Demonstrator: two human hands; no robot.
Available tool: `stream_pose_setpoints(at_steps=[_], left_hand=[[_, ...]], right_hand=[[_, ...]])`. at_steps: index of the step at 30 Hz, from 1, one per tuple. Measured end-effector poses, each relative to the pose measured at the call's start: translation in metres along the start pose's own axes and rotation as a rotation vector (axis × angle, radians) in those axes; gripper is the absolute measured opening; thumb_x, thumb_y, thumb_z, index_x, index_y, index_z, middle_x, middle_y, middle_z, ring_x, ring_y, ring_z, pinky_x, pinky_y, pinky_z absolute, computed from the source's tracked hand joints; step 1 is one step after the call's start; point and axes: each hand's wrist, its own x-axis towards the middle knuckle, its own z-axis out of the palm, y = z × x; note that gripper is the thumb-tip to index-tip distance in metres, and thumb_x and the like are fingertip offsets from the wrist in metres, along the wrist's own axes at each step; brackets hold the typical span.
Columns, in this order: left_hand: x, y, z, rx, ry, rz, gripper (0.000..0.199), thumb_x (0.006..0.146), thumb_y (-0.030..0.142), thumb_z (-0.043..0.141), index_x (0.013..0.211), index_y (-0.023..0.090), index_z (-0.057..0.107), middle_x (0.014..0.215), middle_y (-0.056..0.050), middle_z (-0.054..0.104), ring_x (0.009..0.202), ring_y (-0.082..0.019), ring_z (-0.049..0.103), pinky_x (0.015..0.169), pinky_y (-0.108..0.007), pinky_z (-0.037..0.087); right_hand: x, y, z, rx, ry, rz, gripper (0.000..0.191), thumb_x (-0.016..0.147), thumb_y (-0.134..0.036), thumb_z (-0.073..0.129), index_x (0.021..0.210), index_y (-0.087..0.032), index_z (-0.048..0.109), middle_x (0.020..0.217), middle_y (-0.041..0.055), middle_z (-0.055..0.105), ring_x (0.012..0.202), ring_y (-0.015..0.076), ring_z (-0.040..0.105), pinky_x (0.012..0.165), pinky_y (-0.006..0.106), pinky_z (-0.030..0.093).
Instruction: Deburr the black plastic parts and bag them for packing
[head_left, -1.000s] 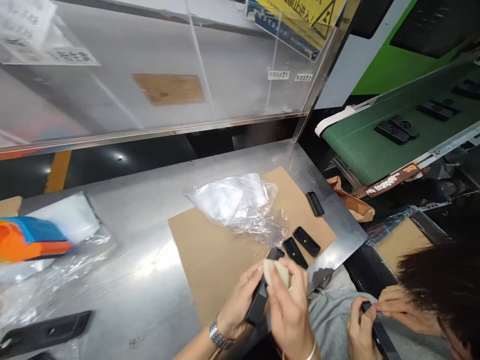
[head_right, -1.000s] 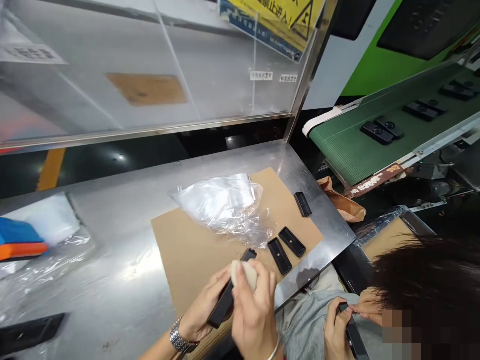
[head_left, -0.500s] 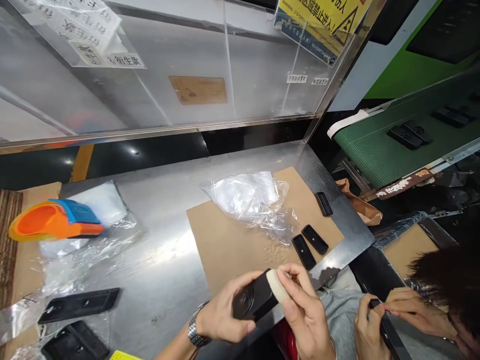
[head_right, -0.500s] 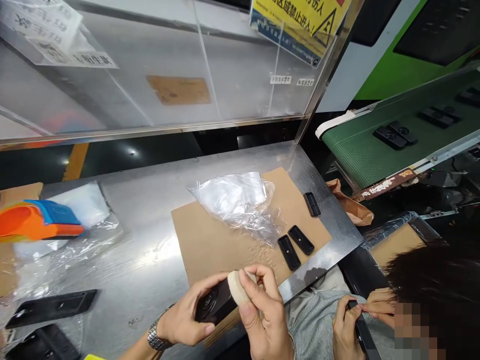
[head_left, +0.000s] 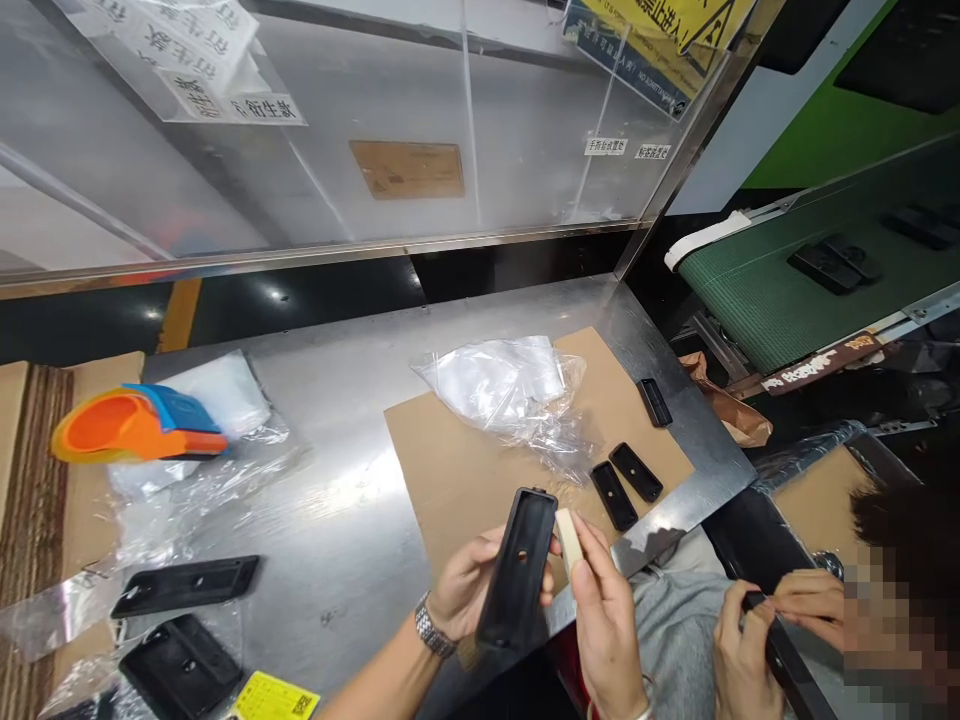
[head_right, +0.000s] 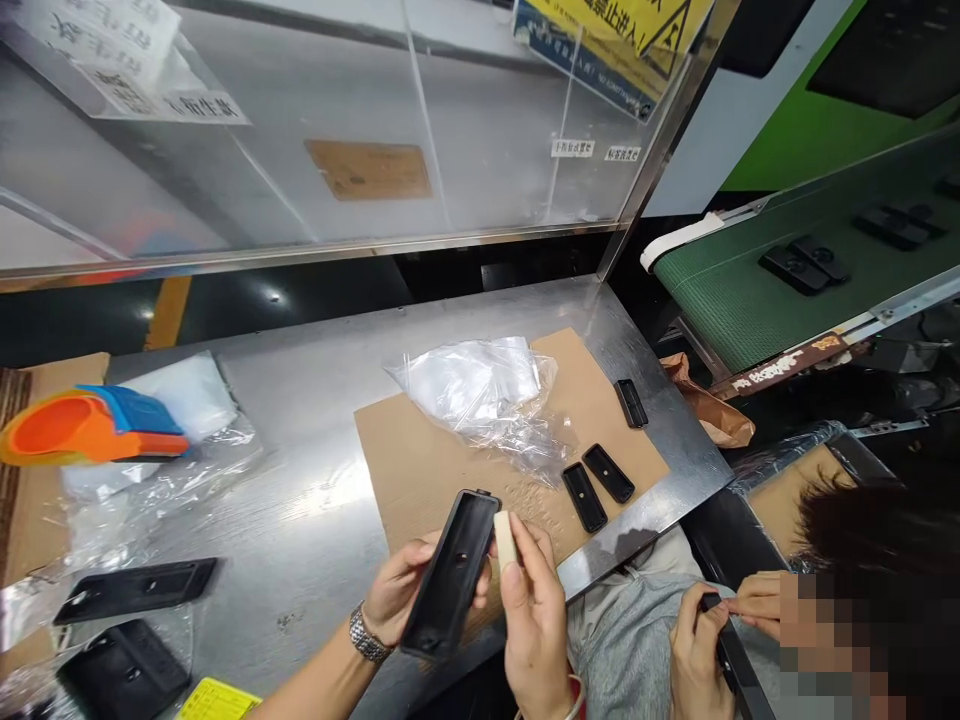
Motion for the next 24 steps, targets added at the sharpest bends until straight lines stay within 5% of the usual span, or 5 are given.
stream_pose_setpoints(at_steps=[4, 10, 13, 19, 24], left_hand=[[0.004, -0.012, 0.01, -0.077, 0.302, -0.002, 0.042, 0.075, 0.048, 0.055, 0.09, 0.009, 0.063, 0.074, -0.008, 0.067, 0.061, -0.015, 0.062, 0.062, -0.025, 0.047], [0.015, -0.015, 0.012, 0.015, 0.652, 0.177, 0.026, 0.074, 0.033, 0.062, 0.092, 0.016, 0.056, 0.061, 0.0, 0.059, 0.049, -0.01, 0.054, 0.048, -0.021, 0.044], [0.019, -0.011, 0.005, -0.092, 0.673, 0.188, 0.009, 0.075, 0.015, 0.058, 0.081, 0.017, 0.052, 0.059, 0.003, 0.054, 0.044, -0.005, 0.048, 0.04, -0.013, 0.037], [0.018, -0.01, 0.01, -0.315, 0.631, 0.073, 0.015, 0.08, 0.004, 0.041, 0.075, 0.014, 0.051, 0.065, 0.001, 0.051, 0.051, -0.004, 0.05, 0.049, -0.013, 0.043], [0.006, -0.018, 0.018, -0.464, 0.391, 0.012, 0.017, 0.077, 0.01, 0.051, 0.089, 0.016, 0.06, 0.06, 0.003, 0.05, 0.059, -0.008, 0.054, 0.063, -0.021, 0.048]], right_hand=[[-0.002, -0.002, 0.004, -0.267, -0.061, -0.098, 0.041, 0.09, -0.025, 0.036, 0.131, -0.022, 0.039, 0.119, 0.0109, 0.043, 0.112, 0.0213, 0.045, 0.093, 0.039, 0.043], [-0.021, -0.006, 0.005, -0.491, -0.319, -0.421, 0.048, 0.086, -0.014, 0.038, 0.134, -0.02, 0.034, 0.115, 0.0131, 0.038, 0.105, 0.0221, 0.045, 0.084, 0.04, 0.046], [-0.034, -0.002, 0.011, -0.517, -0.305, -0.522, 0.048, 0.085, -0.013, 0.039, 0.133, -0.018, 0.036, 0.113, 0.0137, 0.037, 0.1, 0.0216, 0.046, 0.078, 0.038, 0.049], [-0.041, 0.008, 0.027, -0.609, -0.118, -0.666, 0.056, 0.078, -0.004, 0.047, 0.133, -0.014, 0.036, 0.113, 0.0162, 0.036, 0.104, 0.0251, 0.044, 0.079, 0.042, 0.048], [-0.04, 0.009, 0.023, -0.579, -0.069, -0.686, 0.052, 0.081, -0.007, 0.042, 0.133, -0.013, 0.036, 0.114, 0.0173, 0.037, 0.108, 0.0279, 0.043, 0.08, 0.046, 0.047]])
